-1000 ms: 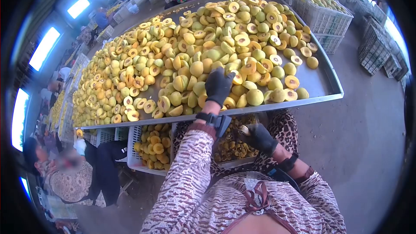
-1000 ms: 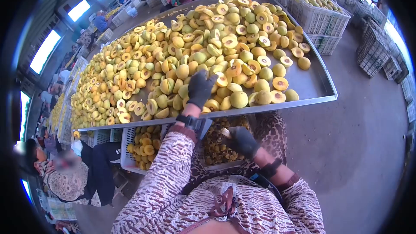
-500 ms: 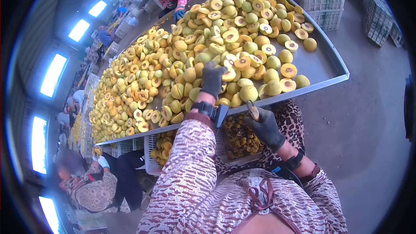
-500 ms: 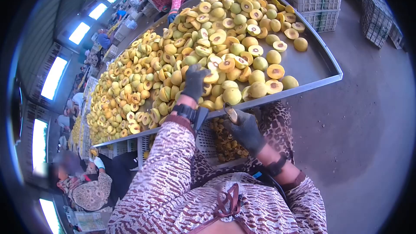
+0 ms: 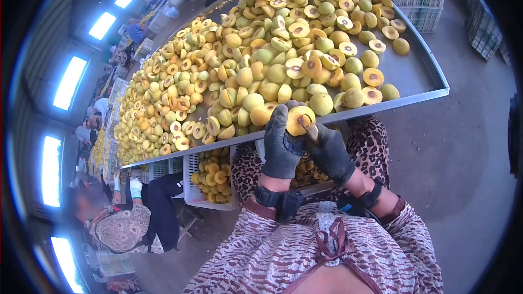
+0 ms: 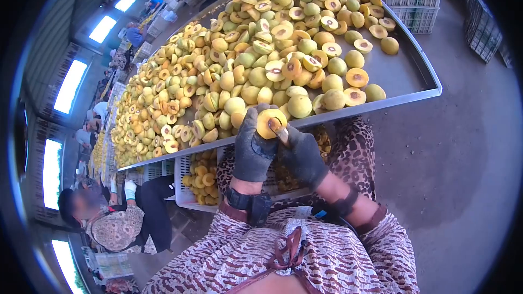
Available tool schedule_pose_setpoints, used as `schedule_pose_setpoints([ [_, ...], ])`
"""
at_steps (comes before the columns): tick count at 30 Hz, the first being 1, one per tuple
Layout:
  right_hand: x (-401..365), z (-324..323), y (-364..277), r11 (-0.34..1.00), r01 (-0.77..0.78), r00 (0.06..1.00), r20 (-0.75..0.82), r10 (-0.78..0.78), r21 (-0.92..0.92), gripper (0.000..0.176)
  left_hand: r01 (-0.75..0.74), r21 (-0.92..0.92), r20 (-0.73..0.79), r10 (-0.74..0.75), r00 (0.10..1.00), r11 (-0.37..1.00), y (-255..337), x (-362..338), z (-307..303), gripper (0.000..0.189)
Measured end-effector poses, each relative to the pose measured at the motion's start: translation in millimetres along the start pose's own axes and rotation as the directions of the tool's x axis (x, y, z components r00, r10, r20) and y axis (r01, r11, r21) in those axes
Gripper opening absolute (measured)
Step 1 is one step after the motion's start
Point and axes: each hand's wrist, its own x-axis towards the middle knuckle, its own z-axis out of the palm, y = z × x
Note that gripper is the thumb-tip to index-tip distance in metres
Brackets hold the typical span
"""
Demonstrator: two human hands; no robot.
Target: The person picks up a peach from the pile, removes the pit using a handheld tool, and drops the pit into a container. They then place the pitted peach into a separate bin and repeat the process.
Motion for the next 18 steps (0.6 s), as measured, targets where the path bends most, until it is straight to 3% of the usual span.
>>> schedule_pose_setpoints([
  [3,1.1,-5.6,-2.1,0.996,-0.010,0.999,0.038,0.013,-0.088,0.016,-0.118,0.131,0.042,0.113,0.993,0.984,14.9,-4.0,13.2,0.040],
  [5,1.1,-5.3,-2.0,0.992,-0.031,0.996,0.076,0.041,-0.121,0.017,-0.220,0.340,0.049,0.217,0.975,0.914,20.9,-4.0,16.5,0.042],
  [8,-4.0,0.4,-1.6,0.997,0.019,0.991,0.132,-0.009,-0.073,0.020,-0.154,0.228,0.005,0.157,0.988,0.961,29.6,-7.8,26.5,0.044],
  [9,-5.0,1.1,1.5,0.998,0.002,0.988,0.152,-0.010,0.055,0.022,-0.335,0.443,0.069,0.341,0.938,0.831,29.5,-4.7,26.7,0.046],
  [10,-5.8,0.6,4.8,0.983,-0.020,0.985,0.171,-0.012,0.182,0.023,-0.336,0.445,0.062,0.345,0.936,0.830,31.4,-5.8,25.7,0.046],
  [11,-4.0,-5.5,9.9,0.965,-0.133,0.945,0.323,0.056,0.224,0.025,-0.145,0.199,0.019,0.144,0.989,0.969,33.7,-8.7,25.6,0.046],
  [12,-7.7,-9.1,5.3,0.966,-0.131,0.944,0.325,0.053,0.223,0.025,0.066,-0.067,0.035,-0.063,0.997,0.996,38.3,-9.2,27.1,0.046],
  [13,-13.3,-14.6,-3.8,0.797,-0.363,0.863,0.497,0.093,0.482,0.026,-0.107,0.037,0.156,0.100,0.983,0.994,43.4,-7.9,25.2,0.038],
  [14,-13.3,-20.1,-7.8,0.521,-0.580,0.756,0.653,0.056,0.627,0.027,0.252,-0.304,0.195,-0.199,0.960,0.919,52.9,-16.0,21.7,0.048],
  [15,-8.0,-22.6,8.1,0.764,-0.441,0.620,0.775,-0.119,0.470,0.026,0.261,-0.389,0.167,-0.211,0.963,0.883,55.2,-17.7,12.5,0.049],
  [16,-8.5,-20.7,11.7,0.829,-0.399,0.551,0.825,-0.126,0.393,0.027,0.270,-0.468,0.140,-0.231,0.963,0.841,56.2,-19.8,-1.4,0.050],
  [18,-12.1,-23.8,-19.2,0.898,-0.247,0.640,0.757,-0.131,0.363,0.021,0.163,-0.343,-0.009,-0.177,0.984,0.925,62.5,-20.8,-67.5,0.049],
])
